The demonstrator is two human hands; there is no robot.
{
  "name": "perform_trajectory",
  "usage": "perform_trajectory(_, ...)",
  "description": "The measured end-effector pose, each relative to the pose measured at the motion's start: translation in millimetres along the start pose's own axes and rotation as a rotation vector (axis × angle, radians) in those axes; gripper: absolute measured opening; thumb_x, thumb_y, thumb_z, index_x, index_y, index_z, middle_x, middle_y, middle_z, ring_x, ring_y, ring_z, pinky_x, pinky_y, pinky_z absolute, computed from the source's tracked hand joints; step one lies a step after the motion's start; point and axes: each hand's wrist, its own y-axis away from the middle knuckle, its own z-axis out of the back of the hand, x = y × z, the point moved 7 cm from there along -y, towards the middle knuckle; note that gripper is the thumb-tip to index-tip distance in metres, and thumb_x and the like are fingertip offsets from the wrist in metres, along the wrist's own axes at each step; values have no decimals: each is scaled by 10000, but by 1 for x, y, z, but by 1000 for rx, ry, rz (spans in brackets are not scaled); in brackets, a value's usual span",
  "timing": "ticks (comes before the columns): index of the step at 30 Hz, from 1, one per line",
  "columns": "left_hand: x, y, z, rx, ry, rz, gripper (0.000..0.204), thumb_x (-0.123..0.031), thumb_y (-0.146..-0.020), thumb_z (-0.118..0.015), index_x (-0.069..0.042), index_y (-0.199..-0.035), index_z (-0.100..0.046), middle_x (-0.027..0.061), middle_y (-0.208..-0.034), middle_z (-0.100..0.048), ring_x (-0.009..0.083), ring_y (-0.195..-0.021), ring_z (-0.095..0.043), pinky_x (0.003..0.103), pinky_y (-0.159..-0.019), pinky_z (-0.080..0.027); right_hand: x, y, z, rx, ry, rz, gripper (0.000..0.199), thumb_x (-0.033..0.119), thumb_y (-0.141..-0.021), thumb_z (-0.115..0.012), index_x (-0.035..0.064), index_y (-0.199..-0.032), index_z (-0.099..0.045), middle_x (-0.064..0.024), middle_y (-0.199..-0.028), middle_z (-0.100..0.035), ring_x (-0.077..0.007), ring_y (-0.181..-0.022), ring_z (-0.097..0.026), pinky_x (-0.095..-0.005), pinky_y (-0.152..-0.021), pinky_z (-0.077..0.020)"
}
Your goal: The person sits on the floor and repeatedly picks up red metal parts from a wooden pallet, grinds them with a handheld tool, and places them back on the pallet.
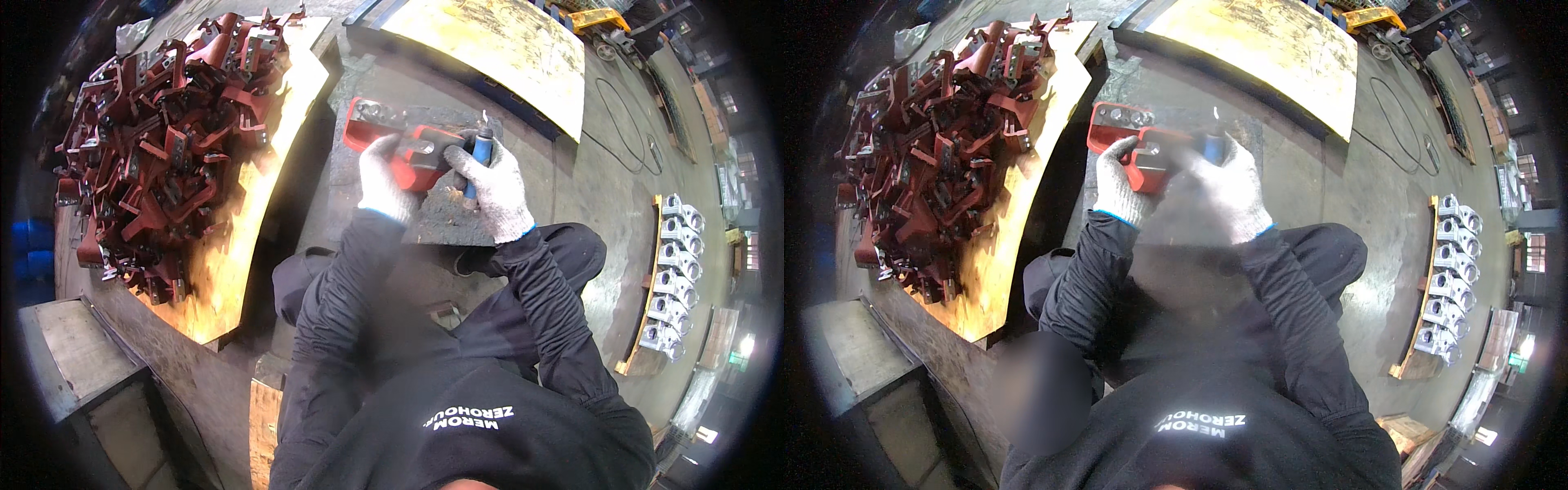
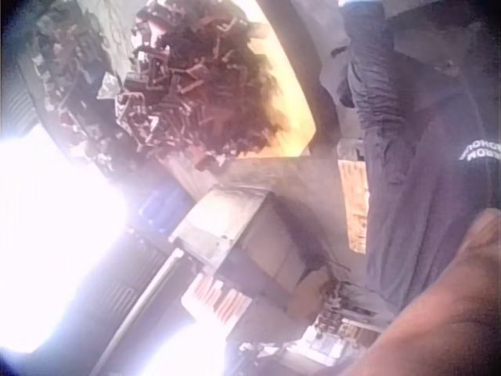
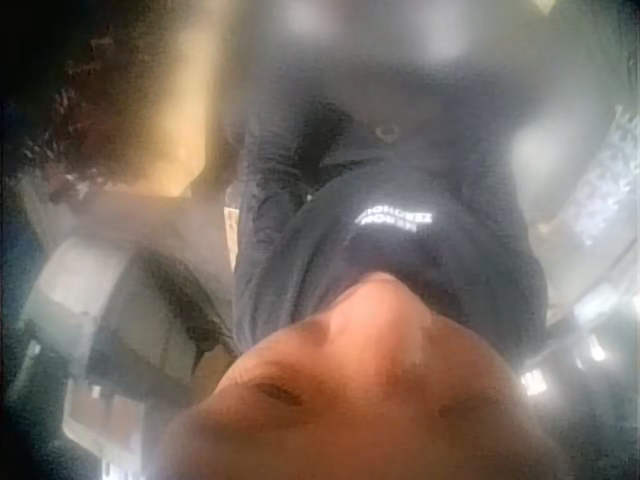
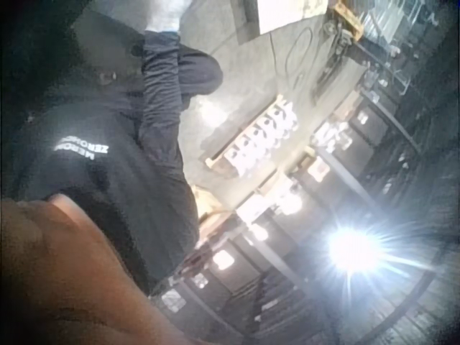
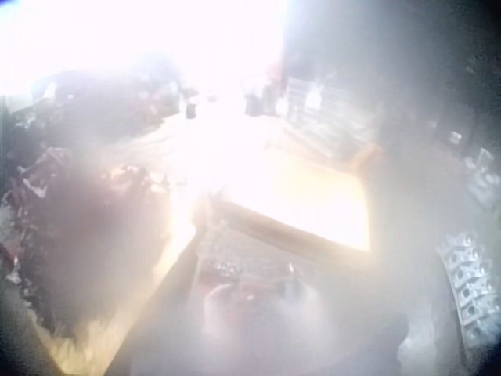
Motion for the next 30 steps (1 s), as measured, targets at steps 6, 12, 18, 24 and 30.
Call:
perform_trajectory(6, -2, 4, -3, -23, 20, 1, 395, -255, -898, -486, -38, -1226, -518, 157, -1166, -611, 311, -1058, -624, 483, -924, -510, -2, -2, 0, 4, 10, 26, 335, 216, -879, -730, 29, -1130, -611, -2, -735, -574, -64, -605, -554, -207, -465, -425)
perform_trajectory(12, -3, 13, -12, -29, 7, 1, 397, -237, -901, -480, -25, -1236, -493, 160, -1161, -609, 332, -1056, -623, 496, -918, -510, -1, -5, -3, -16, 24, 13, 303, 219, -886, -726, 32, -1095, -609, -4, -728, -575, -66, -565, -530, -213, -455, -422)
perform_trajectory(18, -8, -2, 3, -16, 88, -59, 318, -238, -904, -483, -52, -1158, -532, 146, -1127, -615, 317, -1024, -628, 493, -925, -504, 4, 5, 5, -3, 59, -77, 296, 201, -897, -707, 32, -1121, -612, -17, -770, -604, -62, -590, -538, -216, -430, -409)
perform_trajectory(24, 2, -15, 10, 10, 6, -53, 216, -108, -821, -611, -97, -1032, -563, 90, -984, -615, 269, -919, -628, 436, -811, -550, -11, 1, 41, -143, -199, -24, 266, 195, -945, -632, 22, -1145, -613, -104, -972, -682, -110, -671, -601, -260, -599, -505)
perform_trajectory(30, -27, 6, -17, 82, -754, -561, 229, -68, -860, -630, -34, -1069, -543, 47, -713, -587, 190, -523, -577, 388, -539, -558, 20, 0, 46, 9, -299, -168, 517, 483, -970, -566, 24, -1209, -577, -116, -1000, -677, -111, -696, -621, -229, -603, -511)
